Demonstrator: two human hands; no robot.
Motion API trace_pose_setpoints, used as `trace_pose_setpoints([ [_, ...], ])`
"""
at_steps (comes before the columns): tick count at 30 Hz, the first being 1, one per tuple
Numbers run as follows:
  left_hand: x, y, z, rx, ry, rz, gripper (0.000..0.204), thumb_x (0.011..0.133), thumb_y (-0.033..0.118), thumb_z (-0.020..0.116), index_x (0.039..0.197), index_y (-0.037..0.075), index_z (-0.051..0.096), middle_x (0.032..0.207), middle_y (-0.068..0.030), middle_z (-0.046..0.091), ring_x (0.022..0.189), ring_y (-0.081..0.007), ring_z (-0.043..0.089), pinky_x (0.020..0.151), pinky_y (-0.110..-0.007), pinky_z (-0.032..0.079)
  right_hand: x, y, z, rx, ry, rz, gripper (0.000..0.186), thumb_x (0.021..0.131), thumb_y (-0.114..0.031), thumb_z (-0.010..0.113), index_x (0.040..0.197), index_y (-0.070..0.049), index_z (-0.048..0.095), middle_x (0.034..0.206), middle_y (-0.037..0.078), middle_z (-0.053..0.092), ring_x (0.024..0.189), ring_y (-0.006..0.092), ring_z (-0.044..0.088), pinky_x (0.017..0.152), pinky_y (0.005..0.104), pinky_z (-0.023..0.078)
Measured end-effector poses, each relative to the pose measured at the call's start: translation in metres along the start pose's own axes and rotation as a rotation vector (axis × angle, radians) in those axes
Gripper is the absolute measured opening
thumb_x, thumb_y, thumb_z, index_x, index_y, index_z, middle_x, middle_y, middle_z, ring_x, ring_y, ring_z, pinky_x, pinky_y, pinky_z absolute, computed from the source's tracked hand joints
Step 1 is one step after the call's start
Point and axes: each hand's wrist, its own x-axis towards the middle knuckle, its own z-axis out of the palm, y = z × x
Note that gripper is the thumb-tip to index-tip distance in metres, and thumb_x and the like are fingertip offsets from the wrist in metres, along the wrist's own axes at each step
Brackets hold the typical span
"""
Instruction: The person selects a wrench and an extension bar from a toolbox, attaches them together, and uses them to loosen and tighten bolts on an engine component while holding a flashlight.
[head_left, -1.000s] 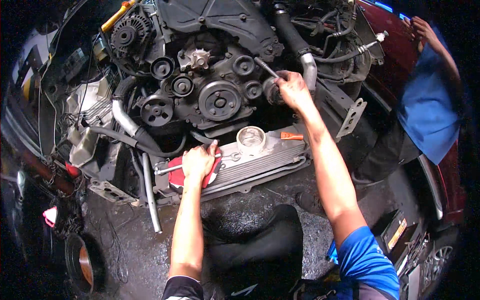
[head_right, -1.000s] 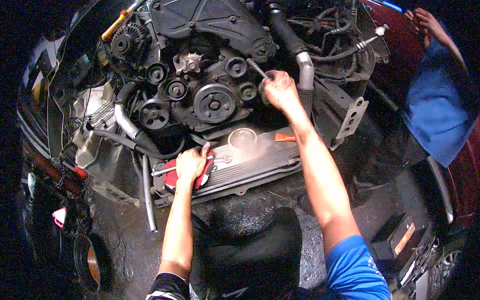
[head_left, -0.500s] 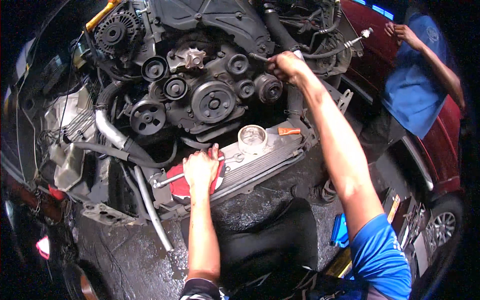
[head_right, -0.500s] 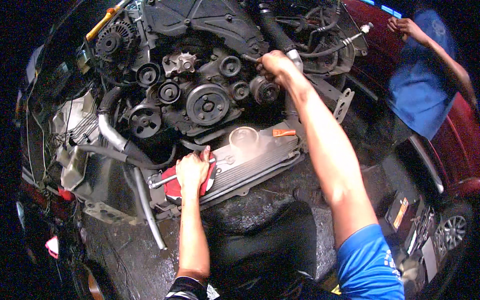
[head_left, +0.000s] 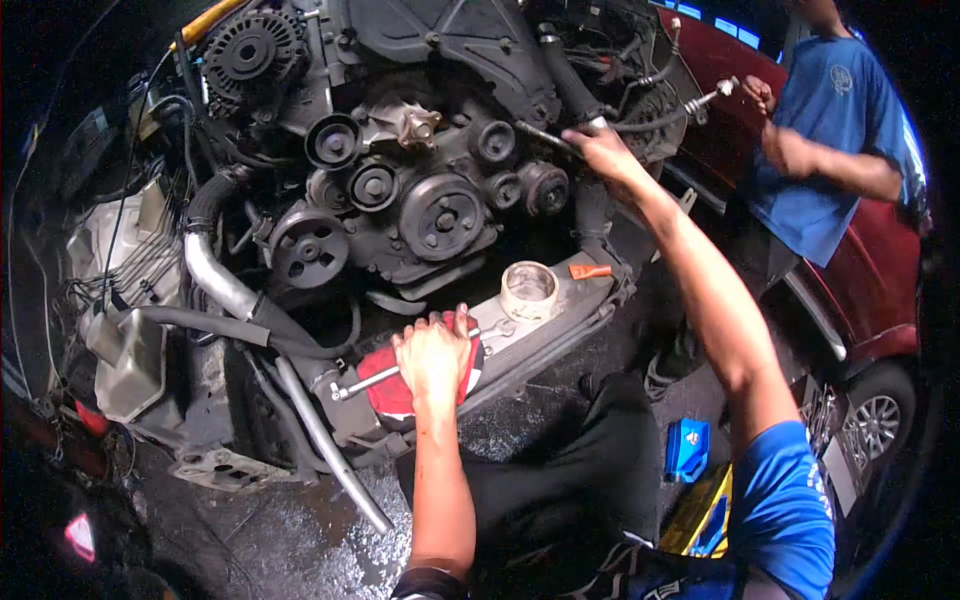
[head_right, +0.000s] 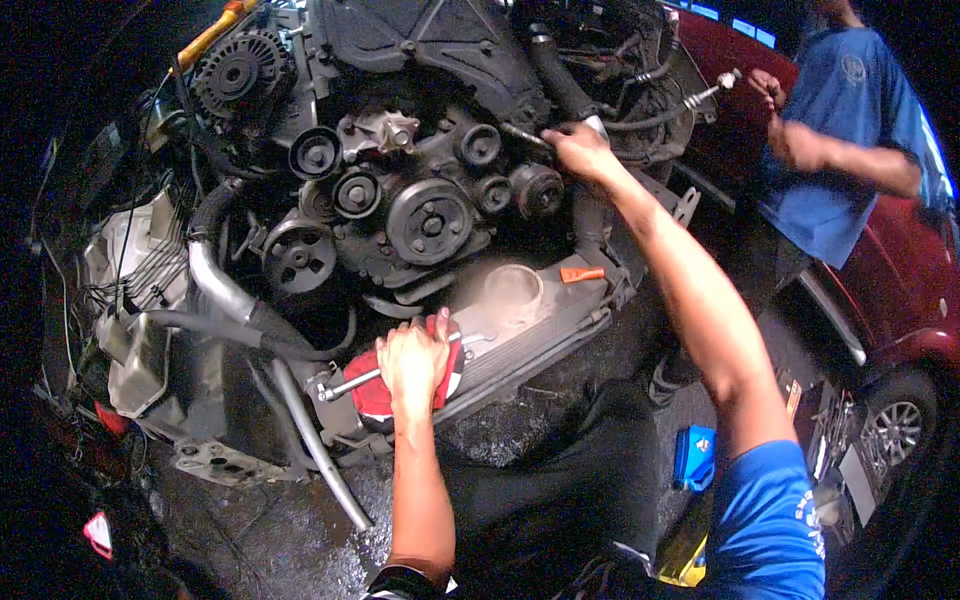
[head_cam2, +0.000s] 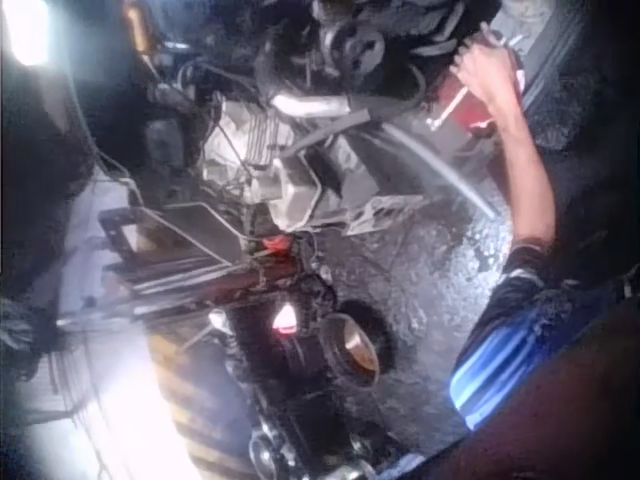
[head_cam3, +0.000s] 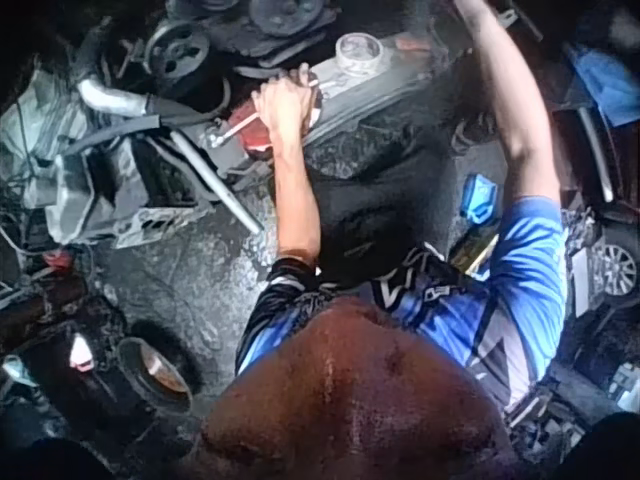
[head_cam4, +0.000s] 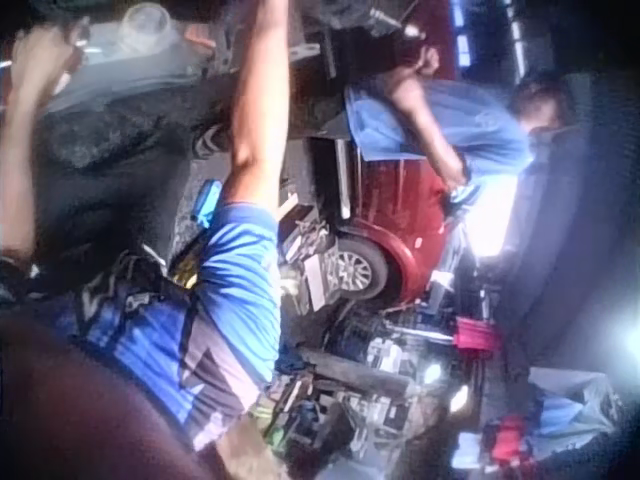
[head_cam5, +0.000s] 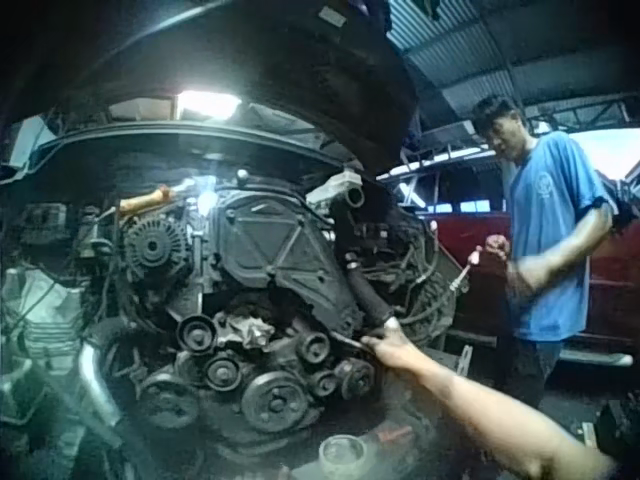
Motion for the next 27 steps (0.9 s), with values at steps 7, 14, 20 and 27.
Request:
trace_pose_setpoints([
  [7,0.003,-0.006,-0.003,0.007,0.01,0.019,0.064,0.097,0.053,0.036,0.096,-0.001,0.07,0.094,-0.0226,0.069,0.093,-0.0359,0.066,0.093,-0.05,0.043,-0.038,-0.013,0.017,1.207,-0.433,0.739,0.028,0.101,-0.02,0.044,0.111,0.003,0.055,0.064,-0.005,0.041,0.046,0.0035,0.032,0.036,0.0174,0.025],
  [14,0.002,-0.008,-0.002,-0.009,0.047,0.004,0.063,0.096,0.054,0.038,0.1,-0.001,0.07,0.096,-0.023,0.068,0.096,-0.0363,0.065,0.096,-0.052,0.042,-0.027,-0.029,0.026,0.926,-0.156,0.583,0.024,0.098,-0.016,0.047,0.099,0.002,0.063,0.064,-0.006,0.045,0.047,0.0036,0.034,0.039,0.0188,0.024],
  [20,-0.001,0.001,-0.005,-0.019,-0.015,-0.015,0.063,0.097,0.053,0.038,0.101,-0.002,0.069,0.098,-0.0231,0.068,0.098,-0.0363,0.064,0.097,-0.052,0.041,-0.002,-0.014,0.016,-0.065,0.003,0.153,0.034,0.089,-0.029,0.059,0.097,0.004,0.067,0.088,0.017,0.067,0.075,0.0286,0.064,0.069,0.0398,0.05],
  [27,0.0,-0.003,-0.004,0.023,0.078,0.001,0.057,0.096,0.05,0.043,0.093,0.001,0.071,0.088,-0.0204,0.069,0.091,-0.0348,0.066,0.091,-0.051,0.044,-0.009,-0.017,0.007,-0.839,0.097,-0.536,0.032,0.086,-0.018,0.061,0.116,-0.007,0.065,0.107,0.023,0.065,0.102,0.0373,0.063,0.09,0.042,0.049],
])
